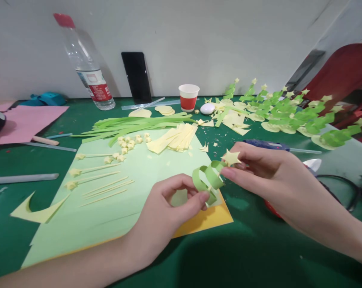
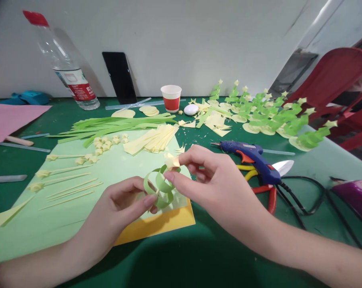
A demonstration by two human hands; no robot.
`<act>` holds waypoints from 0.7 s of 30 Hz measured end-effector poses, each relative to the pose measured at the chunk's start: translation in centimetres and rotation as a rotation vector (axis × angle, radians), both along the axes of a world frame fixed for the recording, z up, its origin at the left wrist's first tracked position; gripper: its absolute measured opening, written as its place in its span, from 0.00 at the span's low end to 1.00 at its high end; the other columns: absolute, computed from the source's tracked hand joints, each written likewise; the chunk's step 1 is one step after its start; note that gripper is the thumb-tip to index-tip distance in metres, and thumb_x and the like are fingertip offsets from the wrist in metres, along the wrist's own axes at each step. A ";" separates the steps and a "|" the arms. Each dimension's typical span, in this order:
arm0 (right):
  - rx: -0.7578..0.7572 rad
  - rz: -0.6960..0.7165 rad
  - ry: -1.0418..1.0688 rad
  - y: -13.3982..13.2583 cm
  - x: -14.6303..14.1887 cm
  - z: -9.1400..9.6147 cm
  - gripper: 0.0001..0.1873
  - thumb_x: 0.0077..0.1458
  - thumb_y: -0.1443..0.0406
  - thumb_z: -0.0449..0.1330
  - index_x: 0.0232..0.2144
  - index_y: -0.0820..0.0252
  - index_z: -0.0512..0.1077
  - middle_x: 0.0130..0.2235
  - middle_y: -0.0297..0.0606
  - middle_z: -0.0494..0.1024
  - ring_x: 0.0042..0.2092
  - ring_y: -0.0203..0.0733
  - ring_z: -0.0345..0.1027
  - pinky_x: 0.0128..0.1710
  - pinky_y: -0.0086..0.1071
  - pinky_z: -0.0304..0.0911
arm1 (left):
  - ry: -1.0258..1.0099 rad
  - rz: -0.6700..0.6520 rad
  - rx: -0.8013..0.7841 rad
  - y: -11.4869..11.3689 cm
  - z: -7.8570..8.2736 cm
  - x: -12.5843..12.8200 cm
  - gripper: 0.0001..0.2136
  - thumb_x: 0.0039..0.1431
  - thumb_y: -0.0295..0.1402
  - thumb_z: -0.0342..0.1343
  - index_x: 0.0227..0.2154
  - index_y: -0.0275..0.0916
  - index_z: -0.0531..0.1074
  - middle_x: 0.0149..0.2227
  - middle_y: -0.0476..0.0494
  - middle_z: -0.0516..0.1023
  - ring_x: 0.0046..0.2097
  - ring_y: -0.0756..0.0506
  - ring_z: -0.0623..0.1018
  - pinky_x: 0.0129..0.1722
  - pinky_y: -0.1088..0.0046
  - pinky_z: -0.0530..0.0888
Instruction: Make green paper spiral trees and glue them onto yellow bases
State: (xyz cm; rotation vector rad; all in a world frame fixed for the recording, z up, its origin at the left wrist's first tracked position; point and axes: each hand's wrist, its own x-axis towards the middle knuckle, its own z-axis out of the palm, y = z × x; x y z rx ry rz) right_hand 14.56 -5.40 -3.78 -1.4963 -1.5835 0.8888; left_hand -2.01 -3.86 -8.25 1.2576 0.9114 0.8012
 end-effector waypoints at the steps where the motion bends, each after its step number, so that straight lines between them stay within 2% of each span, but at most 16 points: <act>1: -0.004 -0.007 0.001 0.0 0.0 0.0 0.16 0.45 0.58 0.60 0.15 0.58 0.59 0.20 0.30 0.53 0.22 0.32 0.46 0.17 0.27 0.46 | -0.002 -0.007 -0.008 0.0 0.0 0.0 0.06 0.50 0.31 0.59 0.21 0.39 0.70 0.22 0.53 0.73 0.28 0.51 0.71 0.33 0.76 0.68; 5: 0.026 -0.050 -0.039 0.2 -0.1 0.2 0.16 0.47 0.61 0.58 0.15 0.58 0.58 0.18 0.29 0.51 0.20 0.30 0.43 0.16 0.26 0.44 | -0.069 -0.032 -0.047 0.1 0.0 -0.1 0.06 0.52 0.34 0.58 0.23 0.39 0.72 0.23 0.52 0.74 0.30 0.50 0.72 0.35 0.74 0.69; 9: 0.061 -0.074 -0.057 0.3 0.0 0.6 0.15 0.47 0.61 0.58 0.15 0.58 0.58 0.17 0.28 0.50 0.19 0.29 0.41 0.14 0.26 0.42 | -0.155 -0.013 -0.045 0.0 -0.4 -0.2 0.09 0.58 0.37 0.52 0.25 0.39 0.69 0.24 0.52 0.71 0.29 0.50 0.69 0.34 0.74 0.67; 12: 0.114 -0.100 -0.069 0.4 0.4 0.8 0.15 0.46 0.61 0.59 0.15 0.58 0.58 0.18 0.29 0.53 0.20 0.30 0.44 0.16 0.26 0.45 | -0.130 0.021 -0.059 -0.1 -0.6 -0.2 0.11 0.61 0.35 0.47 0.24 0.40 0.65 0.23 0.53 0.68 0.27 0.51 0.65 0.32 0.75 0.65; 15: 0.165 -0.151 -0.089 0.7 1.0 0.8 0.15 0.47 0.62 0.58 0.15 0.58 0.59 0.18 0.29 0.53 0.20 0.31 0.44 0.17 0.27 0.46 | -0.084 0.020 -0.068 0.1 -0.8 0.0 0.09 0.61 0.33 0.47 0.25 0.40 0.63 0.23 0.54 0.65 0.26 0.51 0.64 0.30 0.75 0.64; 18: 0.109 -0.142 -0.063 0.8 1.1 0.7 0.14 0.48 0.61 0.58 0.16 0.57 0.59 0.19 0.29 0.54 0.21 0.31 0.45 0.18 0.27 0.46 | -0.020 0.017 -0.034 0.2 -0.8 0.1 0.05 0.58 0.34 0.50 0.29 0.40 0.66 0.25 0.53 0.65 0.27 0.51 0.64 0.29 0.75 0.63; 21: 0.020 -0.088 -0.022 0.7 0.5 0.5 0.13 0.47 0.61 0.58 0.18 0.58 0.60 0.20 0.29 0.55 0.22 0.31 0.46 0.18 0.27 0.46 | 0.047 -0.073 0.015 0.2 -0.7 0.0 0.07 0.56 0.36 0.51 0.27 0.39 0.68 0.24 0.52 0.67 0.27 0.51 0.65 0.28 0.76 0.63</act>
